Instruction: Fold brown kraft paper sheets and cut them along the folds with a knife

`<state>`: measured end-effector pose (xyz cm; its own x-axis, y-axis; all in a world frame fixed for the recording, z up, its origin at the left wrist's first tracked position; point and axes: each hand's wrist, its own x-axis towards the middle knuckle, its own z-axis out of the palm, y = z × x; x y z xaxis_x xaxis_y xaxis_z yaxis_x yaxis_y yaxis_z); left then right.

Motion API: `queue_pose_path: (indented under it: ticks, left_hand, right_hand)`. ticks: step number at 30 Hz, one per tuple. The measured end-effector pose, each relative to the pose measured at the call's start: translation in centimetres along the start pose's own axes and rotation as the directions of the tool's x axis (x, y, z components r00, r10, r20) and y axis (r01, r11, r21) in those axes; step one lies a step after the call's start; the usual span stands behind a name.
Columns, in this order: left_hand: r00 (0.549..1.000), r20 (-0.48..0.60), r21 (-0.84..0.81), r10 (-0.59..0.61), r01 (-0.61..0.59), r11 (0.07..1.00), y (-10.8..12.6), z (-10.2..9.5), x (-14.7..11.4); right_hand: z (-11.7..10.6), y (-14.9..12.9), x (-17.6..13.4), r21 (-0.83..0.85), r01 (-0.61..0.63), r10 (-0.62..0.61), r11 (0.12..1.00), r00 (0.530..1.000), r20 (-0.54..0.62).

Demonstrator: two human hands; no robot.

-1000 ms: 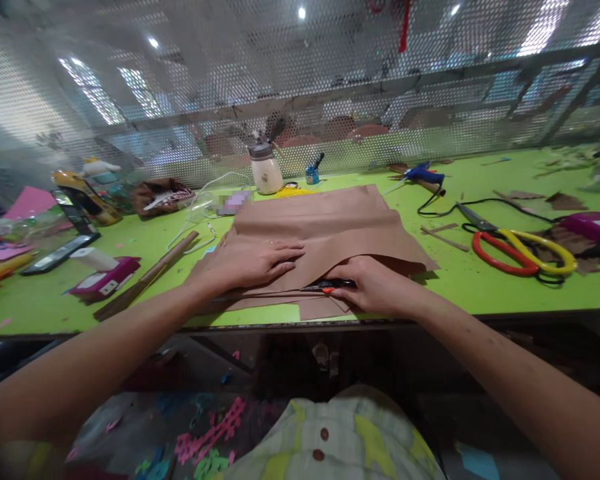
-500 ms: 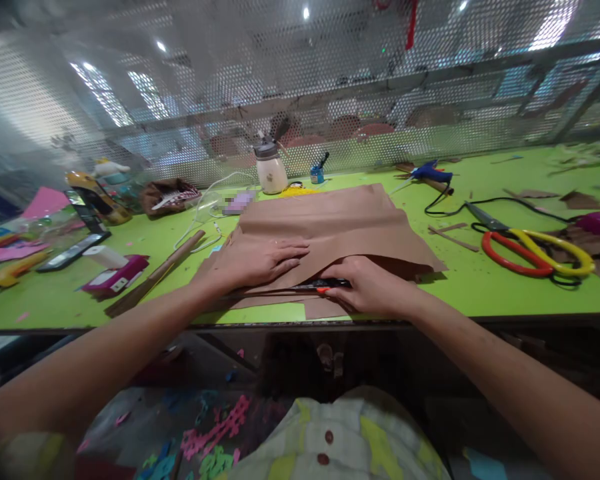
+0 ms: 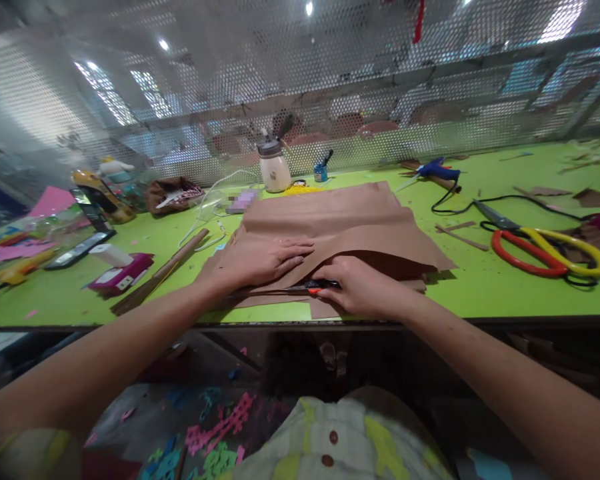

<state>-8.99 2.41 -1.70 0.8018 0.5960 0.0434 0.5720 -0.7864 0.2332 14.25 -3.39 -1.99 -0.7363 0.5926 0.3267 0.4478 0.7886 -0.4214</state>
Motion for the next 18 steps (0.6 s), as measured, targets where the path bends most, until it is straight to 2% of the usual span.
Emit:
queue_pose_path:
  ticks: [4, 12, 18]
  left_hand:
    - [1.0, 0.012, -0.002, 0.016, -0.016, 1.0, -0.1, -0.2, -0.1]
    - [0.996, -0.048, -0.011, 0.075, -0.075, 0.997, -1.2, 0.9, 0.1]
    - [0.993, -0.061, 0.009, 0.098, -0.098, 0.995, -0.7, 0.7, 0.0]
  right_hand:
    - [0.9, -0.3, 1.2, -0.017, 0.01, -0.01, 1.0, 1.0, 0.013]
    - [0.6, -0.5, 0.5, 0.004, 0.023, -0.023, 1.0, 1.0, -0.006]
    - [2.2, -1.3, 2.4, 0.008, 0.012, -0.012, 1.0, 1.0, -0.005]
